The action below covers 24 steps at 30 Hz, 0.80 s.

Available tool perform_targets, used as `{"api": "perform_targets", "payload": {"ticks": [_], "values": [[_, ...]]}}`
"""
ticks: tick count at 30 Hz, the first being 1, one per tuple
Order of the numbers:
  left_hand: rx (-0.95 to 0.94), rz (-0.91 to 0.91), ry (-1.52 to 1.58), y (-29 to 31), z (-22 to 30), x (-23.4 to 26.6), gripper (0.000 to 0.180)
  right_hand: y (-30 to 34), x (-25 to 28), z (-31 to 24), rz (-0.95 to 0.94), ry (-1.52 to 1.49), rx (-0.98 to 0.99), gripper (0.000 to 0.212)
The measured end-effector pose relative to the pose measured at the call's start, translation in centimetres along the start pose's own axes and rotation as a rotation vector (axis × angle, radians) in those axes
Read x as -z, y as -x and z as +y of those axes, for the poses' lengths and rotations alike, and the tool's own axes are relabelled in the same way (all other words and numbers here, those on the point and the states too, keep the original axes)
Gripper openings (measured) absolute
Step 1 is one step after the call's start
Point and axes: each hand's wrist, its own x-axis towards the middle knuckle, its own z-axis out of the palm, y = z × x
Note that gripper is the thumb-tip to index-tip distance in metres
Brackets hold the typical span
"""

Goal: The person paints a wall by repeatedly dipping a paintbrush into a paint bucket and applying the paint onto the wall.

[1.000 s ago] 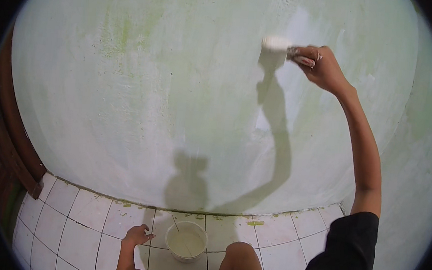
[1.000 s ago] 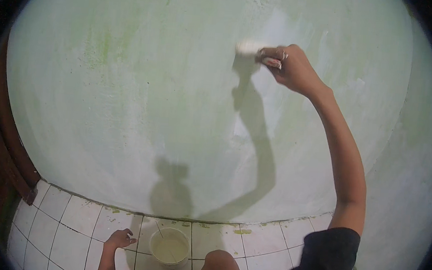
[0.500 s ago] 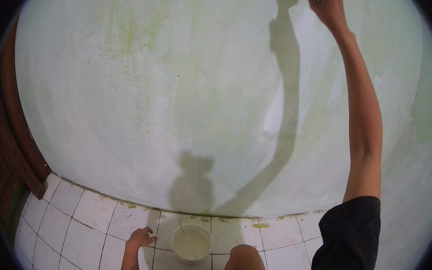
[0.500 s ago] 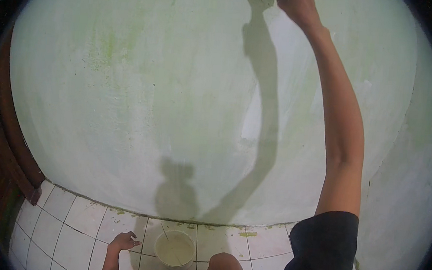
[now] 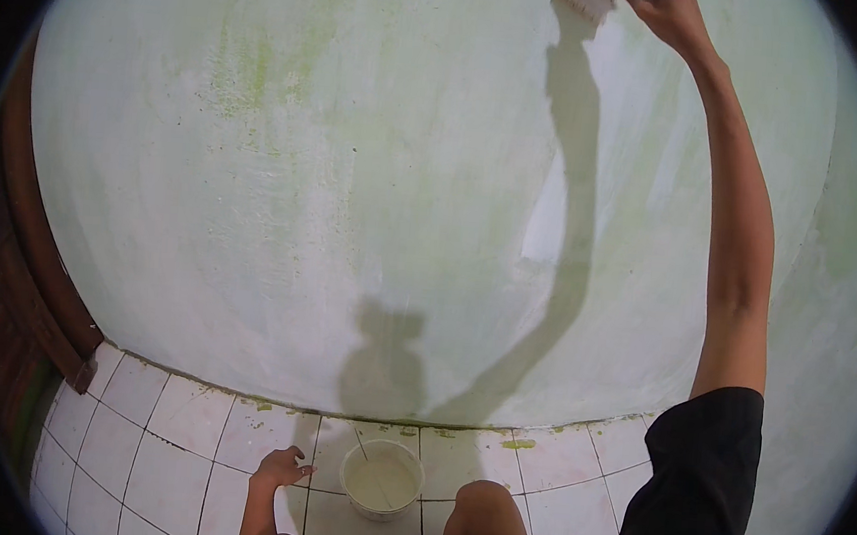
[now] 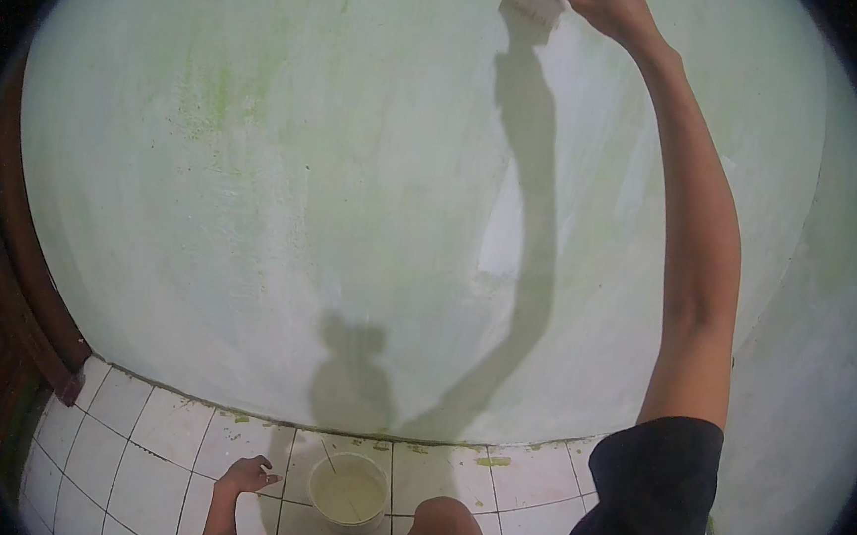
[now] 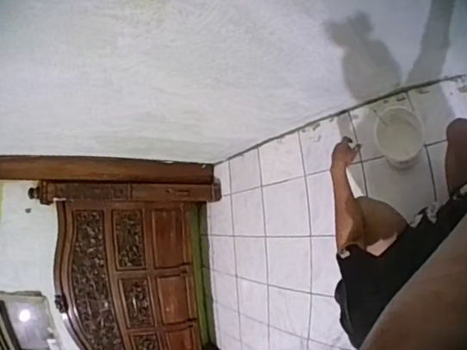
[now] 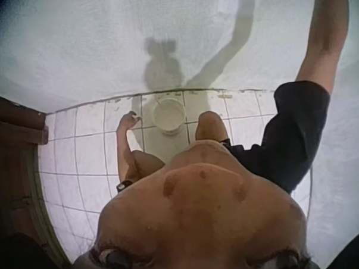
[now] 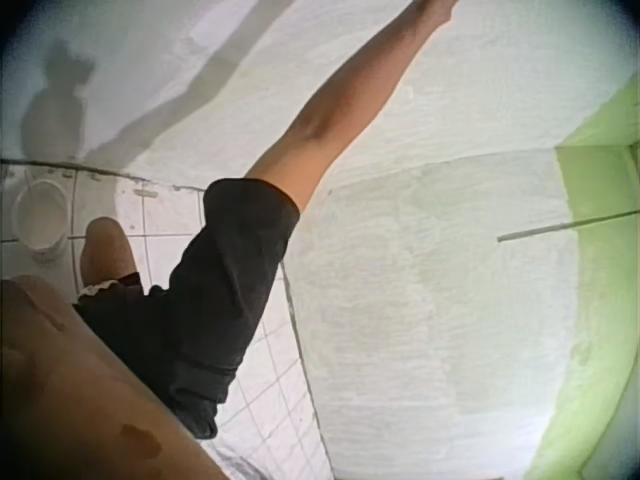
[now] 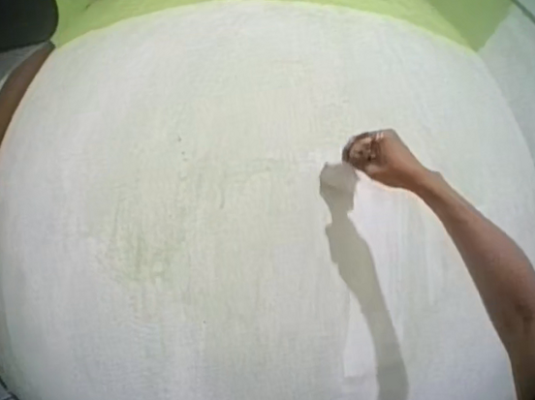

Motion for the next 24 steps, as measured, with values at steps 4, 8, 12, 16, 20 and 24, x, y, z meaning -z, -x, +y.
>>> {"api": "perform_targets", "payload": {"ticks": [4,8,12,16,20,24], "values": [[-0.001,0.022,-0.021,0.4,-0.3,-0.1,0.060,0.4,-2.5,0.0,0.316,0.262,0.157,0.006],[-0.009,0.003,-0.017,0.2,0.1,0.0,0.059,7.2,-4.9,2.1,0.164,0.275,0.120,0.015],[-0.018,0.008,-0.032,0.0,-0.9,-0.4,0.061,11.4,-2.6,-4.5,-0.309,0.134,-0.044,0.010],[-0.036,0.016,-0.039,0.4,0.4,-0.3,0.062,7.7,-0.3,-1.5,-0.485,-0.228,0.014,0.005],[-0.043,0.030,-0.040,0.5,1.0,-0.1,0.063,1.7,2.3,1.4,-0.107,0.125,-0.008,0.006],[-0.033,0.027,-0.036,1.4,1.0,0.1,0.061,2.1,-0.3,2.3,0.135,0.290,0.039,0.011]]}}
